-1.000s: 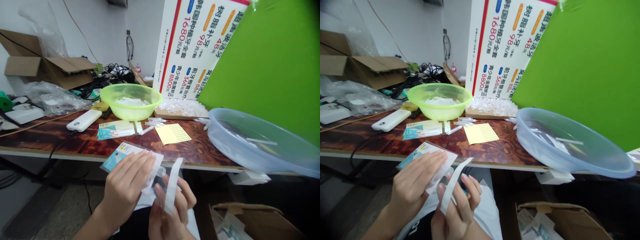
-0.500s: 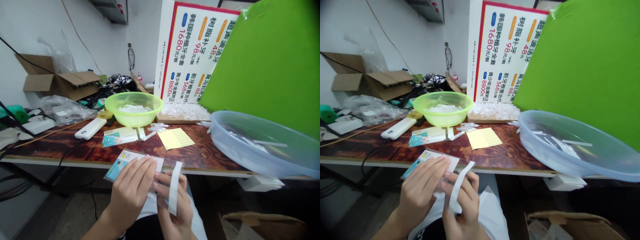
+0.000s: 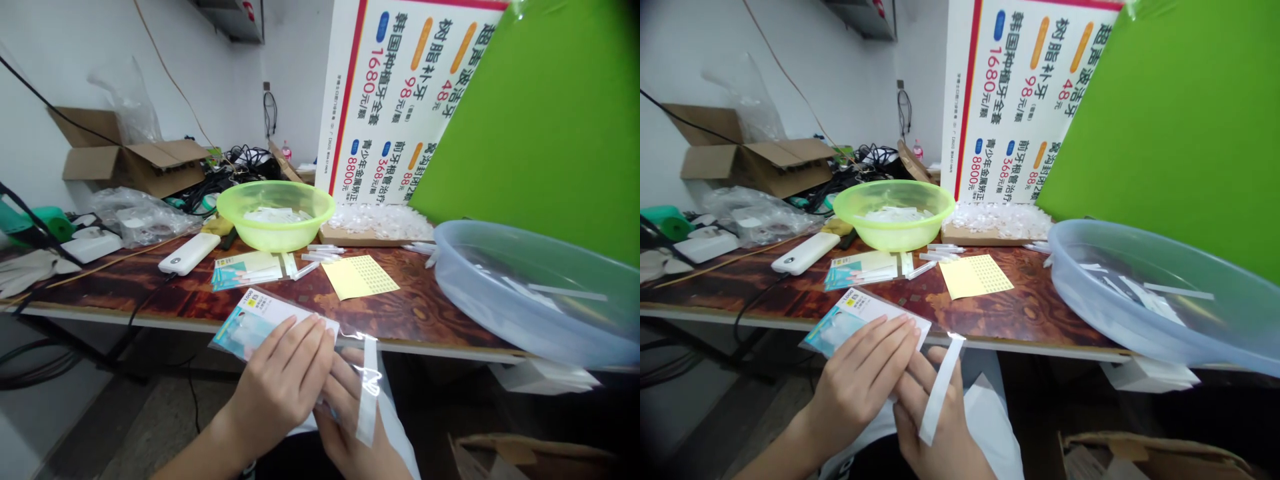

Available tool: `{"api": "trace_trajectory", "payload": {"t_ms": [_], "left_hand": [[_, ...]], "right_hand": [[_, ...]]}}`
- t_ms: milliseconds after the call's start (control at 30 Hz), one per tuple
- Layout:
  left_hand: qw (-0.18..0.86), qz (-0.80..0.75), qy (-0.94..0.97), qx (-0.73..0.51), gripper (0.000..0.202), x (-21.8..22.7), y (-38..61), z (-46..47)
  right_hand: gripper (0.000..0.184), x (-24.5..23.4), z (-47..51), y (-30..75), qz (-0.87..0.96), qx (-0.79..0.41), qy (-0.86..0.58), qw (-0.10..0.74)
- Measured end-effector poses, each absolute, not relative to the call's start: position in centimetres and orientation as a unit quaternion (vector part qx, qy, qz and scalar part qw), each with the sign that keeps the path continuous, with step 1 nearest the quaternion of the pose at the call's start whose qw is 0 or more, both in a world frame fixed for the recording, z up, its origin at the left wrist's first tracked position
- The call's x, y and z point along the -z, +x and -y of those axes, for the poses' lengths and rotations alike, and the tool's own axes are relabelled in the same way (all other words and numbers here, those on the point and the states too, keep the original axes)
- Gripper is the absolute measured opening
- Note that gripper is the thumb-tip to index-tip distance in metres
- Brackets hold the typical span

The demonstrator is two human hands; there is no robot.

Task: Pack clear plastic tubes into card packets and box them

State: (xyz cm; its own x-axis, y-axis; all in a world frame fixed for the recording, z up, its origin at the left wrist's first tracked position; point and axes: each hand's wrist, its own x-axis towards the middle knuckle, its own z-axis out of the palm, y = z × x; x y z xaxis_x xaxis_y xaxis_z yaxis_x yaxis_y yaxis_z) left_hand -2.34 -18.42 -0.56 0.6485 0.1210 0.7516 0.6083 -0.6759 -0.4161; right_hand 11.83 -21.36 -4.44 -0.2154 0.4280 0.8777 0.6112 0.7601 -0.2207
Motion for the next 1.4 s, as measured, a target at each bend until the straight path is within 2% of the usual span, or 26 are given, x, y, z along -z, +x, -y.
{"api": "trace_trajectory", "payload": {"t_ms": [133,400,533,700,933,1067,1167,1400], "left_hand": [[0.352,0.216,-0.84,0.352,0.031,0.4,-2.3,18.8],[0.355,0.193,-0.853,0.329,0.033,0.2,-2.3,18.8],[0.369,0.17,-0.861,0.307,0.032,-0.4,-2.2,18.6],[0.39,0.149,-0.865,0.279,0.031,-0.9,-2.1,18.6],[0.412,0.123,-0.869,0.246,0.031,-0.7,-2.2,18.5],[0.41,0.177,-0.854,0.267,0.03,0.4,-1.8,18.8],[0.404,0.219,-0.846,0.271,0.031,1.1,-1.5,19.1],[0.385,0.204,-0.862,0.259,0.028,1.2,-1.4,18.3]], "right_hand": [[0.029,4.3,21.4,12.2,0.791,0.082,-0.313,0.519],[0.033,5.5,21.9,11.6,0.775,-0.023,-0.326,0.541],[0.039,6.7,21.8,11.4,0.757,-0.008,-0.337,0.56],[0.033,7.8,21.6,11.6,0.752,-0.009,-0.339,0.566],[0.031,6.8,21.9,11.6,0.742,0.042,-0.35,0.57],[0.028,6.4,21.8,11.3,0.729,0.06,-0.348,0.587],[0.026,6.3,21.5,11.4,0.74,0.01,-0.328,0.587],[0.017,6.1,20.9,11.9,0.739,-0.114,-0.317,0.583]]}}
